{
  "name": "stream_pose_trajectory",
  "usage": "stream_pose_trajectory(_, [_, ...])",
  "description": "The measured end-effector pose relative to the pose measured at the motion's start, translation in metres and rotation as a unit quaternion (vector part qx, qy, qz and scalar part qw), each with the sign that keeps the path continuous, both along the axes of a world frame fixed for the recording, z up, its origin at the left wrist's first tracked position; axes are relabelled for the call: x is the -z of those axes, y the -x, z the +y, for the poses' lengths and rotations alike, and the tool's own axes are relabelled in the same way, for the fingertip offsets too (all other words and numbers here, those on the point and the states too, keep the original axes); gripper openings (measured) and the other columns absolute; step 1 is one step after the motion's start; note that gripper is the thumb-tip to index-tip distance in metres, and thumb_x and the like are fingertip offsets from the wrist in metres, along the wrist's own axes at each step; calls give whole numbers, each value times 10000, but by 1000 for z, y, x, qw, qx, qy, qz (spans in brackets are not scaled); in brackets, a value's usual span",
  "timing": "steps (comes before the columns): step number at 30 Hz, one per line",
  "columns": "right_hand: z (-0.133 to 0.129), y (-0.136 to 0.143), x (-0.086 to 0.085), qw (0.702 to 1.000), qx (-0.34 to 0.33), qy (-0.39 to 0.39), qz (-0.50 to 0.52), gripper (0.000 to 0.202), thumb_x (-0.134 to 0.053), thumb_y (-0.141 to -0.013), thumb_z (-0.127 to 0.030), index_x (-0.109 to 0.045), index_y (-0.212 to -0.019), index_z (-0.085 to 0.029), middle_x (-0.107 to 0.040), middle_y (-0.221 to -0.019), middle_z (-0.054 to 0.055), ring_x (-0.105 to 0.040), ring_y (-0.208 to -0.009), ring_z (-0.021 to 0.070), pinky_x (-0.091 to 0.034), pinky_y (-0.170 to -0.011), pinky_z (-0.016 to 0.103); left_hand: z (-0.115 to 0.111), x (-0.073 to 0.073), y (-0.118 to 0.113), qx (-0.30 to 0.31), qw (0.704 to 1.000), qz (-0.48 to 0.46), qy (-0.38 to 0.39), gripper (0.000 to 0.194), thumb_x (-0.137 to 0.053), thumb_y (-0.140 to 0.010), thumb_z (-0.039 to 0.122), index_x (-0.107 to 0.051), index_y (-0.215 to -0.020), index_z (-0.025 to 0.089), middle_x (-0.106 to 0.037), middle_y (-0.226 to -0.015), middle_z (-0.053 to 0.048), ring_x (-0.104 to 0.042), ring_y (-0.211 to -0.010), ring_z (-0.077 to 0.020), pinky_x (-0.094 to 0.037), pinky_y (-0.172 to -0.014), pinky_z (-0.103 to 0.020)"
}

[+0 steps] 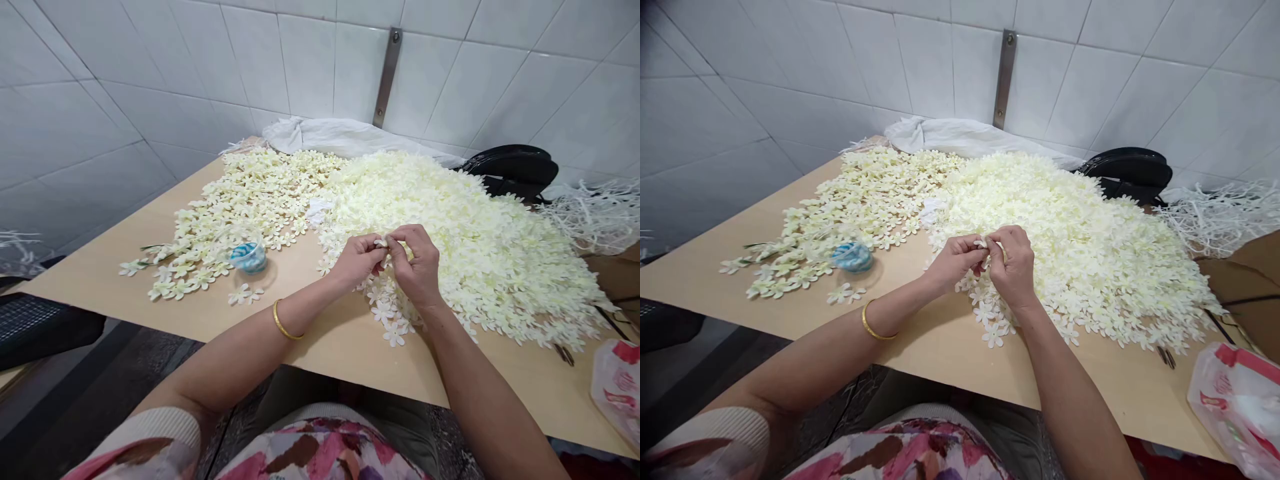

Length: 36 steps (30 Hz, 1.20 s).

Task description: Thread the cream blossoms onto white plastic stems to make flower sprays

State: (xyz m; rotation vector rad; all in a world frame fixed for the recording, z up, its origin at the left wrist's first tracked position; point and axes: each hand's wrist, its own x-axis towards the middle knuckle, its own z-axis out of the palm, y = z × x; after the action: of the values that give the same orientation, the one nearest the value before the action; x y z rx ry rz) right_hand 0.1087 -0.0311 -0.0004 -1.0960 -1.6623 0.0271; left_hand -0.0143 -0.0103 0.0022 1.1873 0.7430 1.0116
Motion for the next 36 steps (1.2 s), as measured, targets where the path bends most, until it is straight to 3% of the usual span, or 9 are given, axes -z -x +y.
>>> stream_pose_trajectory(3, [0,-1,-1,995,38,19,86,139,-514,-849,-254,-539,-729,-189,-536,-714,-3,-518,-698,124,-424,-671,277,3,0,2,-13,995,-44,91,121,-565,-683,65,-598,-778,133,-483,-491,49,-491,-403,-69,-404,-404,-177])
stream_pose_trajectory(6, [0,-4,-1,983,32,74,168,193,-523,-851,-321,-523,-709,-189,-512,-649,-30,-474,-617,97,-394,-618,250,8,-3,5,1,972,-106,207,113,-563,-711,110,-596,-818,129,-537,-552,11,-553,-450,-92,-399,-396,-170])
stream_pose_trajectory(7, [1,-5,-1,979,19,89,182,204,-530,-847,-333,-526,-703,-188,-511,-640,-33,-468,-612,93,-388,-612,246,9,-4,6,11,963,-121,241,71,-563,-739,160,-590,-793,123,-543,-565,-4,-560,-462,-98,-397,-392,-172])
stream_pose_trajectory(10, [2,-6,0,972,-26,130,192,207,-569,-819,-347,-549,-694,-183,-519,-632,-34,-469,-611,90,-384,-609,242,10,-5,6,48,945,-137,292,282,-557,-800,380,-560,-699,116,-530,-567,-25,-542,-454,-95,-363,-367,-173])
stream_pose_trajectory(13, [2,-7,0,967,-47,158,193,215,-620,-779,-358,-562,-675,-179,-518,-610,-37,-465,-589,87,-382,-591,242,7,-3,4,70,956,-138,248,329,-625,-758,441,-539,-684,132,-542,-595,-19,-480,-416,-58,-260,-337,-157])
stream_pose_trajectory(20, [3,-8,0,967,-34,181,176,214,-629,-757,-333,-539,-634,-183,-496,-564,-45,-444,-543,78,-372,-543,237,1,3,2,35,993,-70,90,191,-702,-689,220,-546,-631,128,-469,-536,39,-375,-394,-16,-201,-377,-166])
stream_pose_trajectory(25, [0,-6,-3,974,4,178,139,172,-567,-785,-248,-526,-631,-184,-473,-546,-49,-437,-525,76,-349,-524,237,1,1,2,-1,997,-37,68,142,-643,-713,166,-548,-617,125,-402,-472,55,-342,-375,-24,-182,-385,-183])
stream_pose_trajectory(31, [-1,-5,-4,979,14,174,101,157,-559,-781,-221,-523,-635,-179,-484,-555,-49,-425,-511,72,-340,-510,234,2,2,3,2,997,-38,64,170,-681,-690,204,-548,-619,127,-410,-471,58,-337,-379,-19,-182,-391,-183])
stream_pose_trajectory(36, [-1,-3,-2,990,34,122,62,99,-541,-791,-210,-547,-696,-184,-550,-655,-23,-500,-611,99,-409,-600,250,2,3,3,-12,998,-29,59,235,-748,-626,251,-546,-620,131,-390,-434,70,-321,-373,-19,-174,-388,-181])
